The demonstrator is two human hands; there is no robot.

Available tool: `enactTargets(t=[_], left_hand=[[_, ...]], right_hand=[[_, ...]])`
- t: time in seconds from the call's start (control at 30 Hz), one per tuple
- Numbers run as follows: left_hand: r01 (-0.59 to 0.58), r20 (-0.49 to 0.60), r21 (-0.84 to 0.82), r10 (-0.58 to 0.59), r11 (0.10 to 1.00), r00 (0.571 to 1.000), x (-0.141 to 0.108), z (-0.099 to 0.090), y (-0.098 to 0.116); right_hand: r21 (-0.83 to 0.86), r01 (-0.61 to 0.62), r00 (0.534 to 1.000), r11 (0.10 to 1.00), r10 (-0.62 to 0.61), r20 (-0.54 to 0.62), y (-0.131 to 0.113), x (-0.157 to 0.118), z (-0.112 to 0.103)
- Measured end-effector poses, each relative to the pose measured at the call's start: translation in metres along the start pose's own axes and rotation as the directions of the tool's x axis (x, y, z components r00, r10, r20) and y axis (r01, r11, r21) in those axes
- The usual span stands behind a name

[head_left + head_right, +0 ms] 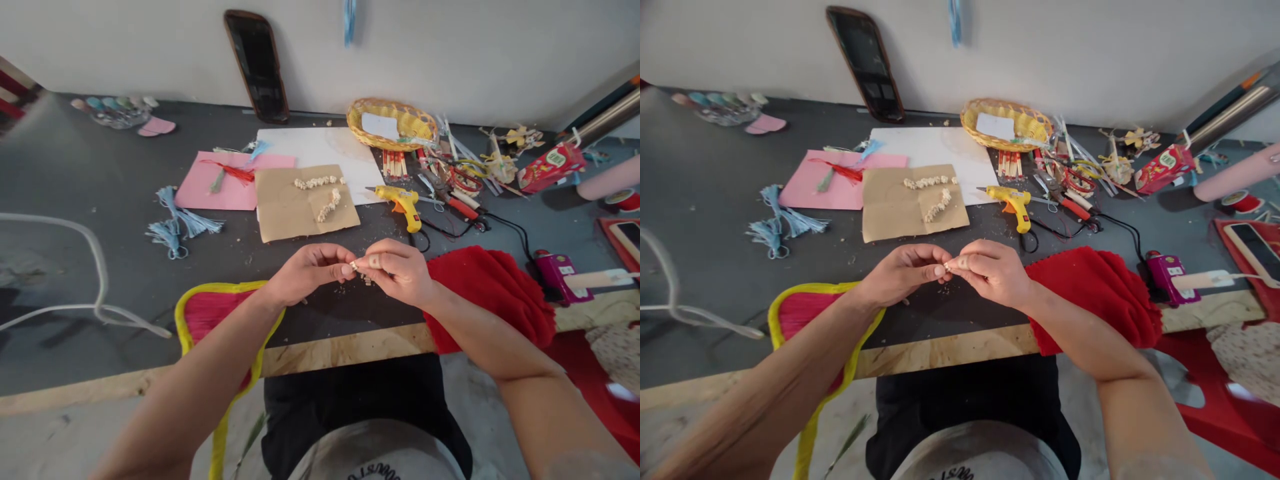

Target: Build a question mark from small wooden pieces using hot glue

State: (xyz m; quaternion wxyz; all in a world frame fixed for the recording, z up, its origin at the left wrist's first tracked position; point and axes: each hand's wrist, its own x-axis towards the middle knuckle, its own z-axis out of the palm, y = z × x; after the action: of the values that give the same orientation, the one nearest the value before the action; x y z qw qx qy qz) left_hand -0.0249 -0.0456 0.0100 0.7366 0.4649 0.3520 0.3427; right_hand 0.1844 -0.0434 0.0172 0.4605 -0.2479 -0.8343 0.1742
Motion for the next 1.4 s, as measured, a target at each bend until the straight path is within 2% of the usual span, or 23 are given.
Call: enactTargets(t=[0.23, 0.4, 0.53, 0.67, 0.77, 0.9, 1.03, 1.13, 1.27, 1.4], left_hand=[[0.013, 0.024, -0.003, -0.013, 1.000, 1.000, 0.000, 0.001, 0.001], [0.001, 0.029, -0.003, -0.001, 1.000, 1.000, -0.001, 0.001, 0.001], [-0.012, 0.023, -0.008, 0.012, 1.000, 1.000, -0.001, 0.000, 0.000], [-0.010, 0.021, -0.017, 0.011, 1.000, 1.000, 0.000, -0.001, -0.001], [-0.009, 0.027, -0.028, 0.010, 1.000, 1.000, 0.001, -0.002, -0.001], [-0.019, 0.037, -0.027, 0.020, 0.999, 0.999, 0.001, -0.001, 0.000], [-0.028, 0.078, 0.011, 0.027, 1.000, 0.997, 0.001, 0.000, 0.001], [-0.013, 0.083, -0.013, 0.014, 1.000, 0.996, 0.001, 0.000, 0.000], [0.002, 0.074, -0.066, 0.003, 0.998, 0.997, 0.001, -0.001, -0.003], [-0.016, 0.085, -0.057, 0.021, 0.998, 0.996, 0.000, -0.002, -0.003]], right_hand=[[0.093, -0.051, 0.998, 0.994, 0.047, 0.049, -0.001, 0.001, -0.001], [0.087, -0.182, 0.981, 0.979, 0.174, 0.089, -0.002, 0.000, -0.006], [0.169, -0.327, 0.944, 0.930, 0.328, 0.020, 0.001, -0.003, -0.011], [0.129, -0.371, 0.924, 0.919, 0.380, -0.047, 0.001, -0.002, -0.015], [0.046, -0.332, 0.942, 0.942, 0.333, -0.024, 0.000, 0.001, -0.014], [0.057, -0.117, 0.993, 0.992, 0.118, -0.014, 0.000, 0.001, -0.006], [-0.017, 0.006, 1.000, 1.000, -0.005, 0.014, 0.001, 0.000, 0.002], [-0.015, -0.017, 0.999, 1.000, 0.018, 0.031, 0.000, 0.001, 0.001], [0.082, -0.100, 0.994, 0.992, 0.096, 0.048, 0.000, 0.001, -0.001], [0.131, -0.111, 0.991, 0.985, 0.101, 0.086, 0.001, 0.001, 0.000]])
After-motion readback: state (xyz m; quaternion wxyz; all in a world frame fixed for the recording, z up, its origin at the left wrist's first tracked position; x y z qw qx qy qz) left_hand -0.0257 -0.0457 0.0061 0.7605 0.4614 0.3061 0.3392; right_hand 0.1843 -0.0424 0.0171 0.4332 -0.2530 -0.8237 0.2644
